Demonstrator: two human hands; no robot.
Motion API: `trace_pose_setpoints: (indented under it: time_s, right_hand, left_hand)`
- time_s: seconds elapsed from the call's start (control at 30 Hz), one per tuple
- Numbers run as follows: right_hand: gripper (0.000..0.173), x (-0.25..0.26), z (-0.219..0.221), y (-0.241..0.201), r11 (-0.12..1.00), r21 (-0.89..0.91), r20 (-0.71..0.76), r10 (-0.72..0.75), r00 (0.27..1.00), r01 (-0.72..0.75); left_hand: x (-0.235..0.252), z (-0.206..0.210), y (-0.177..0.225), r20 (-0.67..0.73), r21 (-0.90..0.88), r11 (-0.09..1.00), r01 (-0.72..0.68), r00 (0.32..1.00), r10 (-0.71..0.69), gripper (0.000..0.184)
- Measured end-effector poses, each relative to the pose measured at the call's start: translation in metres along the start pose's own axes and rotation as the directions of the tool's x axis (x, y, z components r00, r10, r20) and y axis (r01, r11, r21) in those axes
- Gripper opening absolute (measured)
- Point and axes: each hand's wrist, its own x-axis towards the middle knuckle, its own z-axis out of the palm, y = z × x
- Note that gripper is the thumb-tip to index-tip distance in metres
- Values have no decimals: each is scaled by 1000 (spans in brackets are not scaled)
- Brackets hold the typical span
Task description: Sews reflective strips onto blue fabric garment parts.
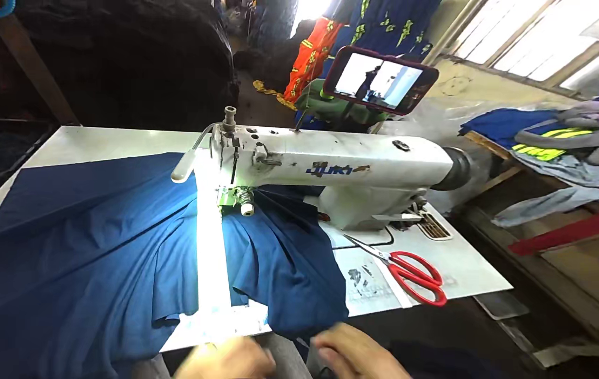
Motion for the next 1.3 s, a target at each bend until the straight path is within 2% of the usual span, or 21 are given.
trace_pose_setpoints:
  time_s: [0.03, 0.1, 0.13, 0.2, 0.23, 0.3, 0.43, 0.53, 0.63, 0.7, 0.77, 0.93, 1.3]
  right_hand:
    - [21, 20, 9, -22, 989, 29, -90, -139, 986, 142]
    - [19, 58, 29, -51, 933, -28, -225, -354, 908, 358]
    - [21, 76, 40, -55, 901, -81, -245, -432, 868, 426]
    - [26, 105, 59, -50, 853, -158, -216, -521, 826, 497]
    - [27, 114, 66, -44, 846, -197, -189, -530, 827, 496]
    - [26, 119, 73, -27, 847, -297, -181, -503, 845, 441]
    - [30, 98, 70, 3, 897, -382, -350, -362, 864, 221]
    - [33, 87, 64, 3, 885, -445, -444, -350, 825, 136]
    - [22, 85, 68, -18, 887, -383, -434, -420, 797, 259]
    - [21, 91, 76, -28, 870, -312, -369, -481, 795, 381]
    - [21, 100, 87, -28, 860, -268, -329, -506, 797, 435]
    - [19, 100, 91, -26, 893, -206, -361, -450, 817, 401]
    - [20, 102, 97, -18, 871, -244, -343, -489, 802, 427]
  left_hand:
    - [9, -12, -9, -145, 116, 992, 58, 989, -41, 22]
    - [19, -25, -43, -367, 299, 941, 161, 929, -42, 28]
    - [19, -27, -61, -413, 356, 914, 194, 910, -33, 32]
    - [14, -30, -83, -383, 392, 883, 258, 918, -99, 39]
    - [12, -32, -89, -351, 387, 879, 279, 926, -139, 40]
    - [7, -30, -98, -365, 393, 876, 279, 922, -130, 41]
    - [4, -28, -102, -391, 372, 888, 271, 913, -115, 40]
    - [4, -28, -103, -393, 378, 886, 268, 913, -109, 41]
    - [5, -29, -101, -380, 380, 882, 278, 917, -125, 44]
    - [4, -28, -103, -388, 381, 885, 269, 915, -111, 46]
    - [3, -27, -104, -395, 374, 888, 266, 912, -107, 46]
    - [1, -26, -105, -411, 360, 893, 269, 905, -106, 44]
    - [4, -27, -103, -393, 396, 871, 291, 911, -125, 44]
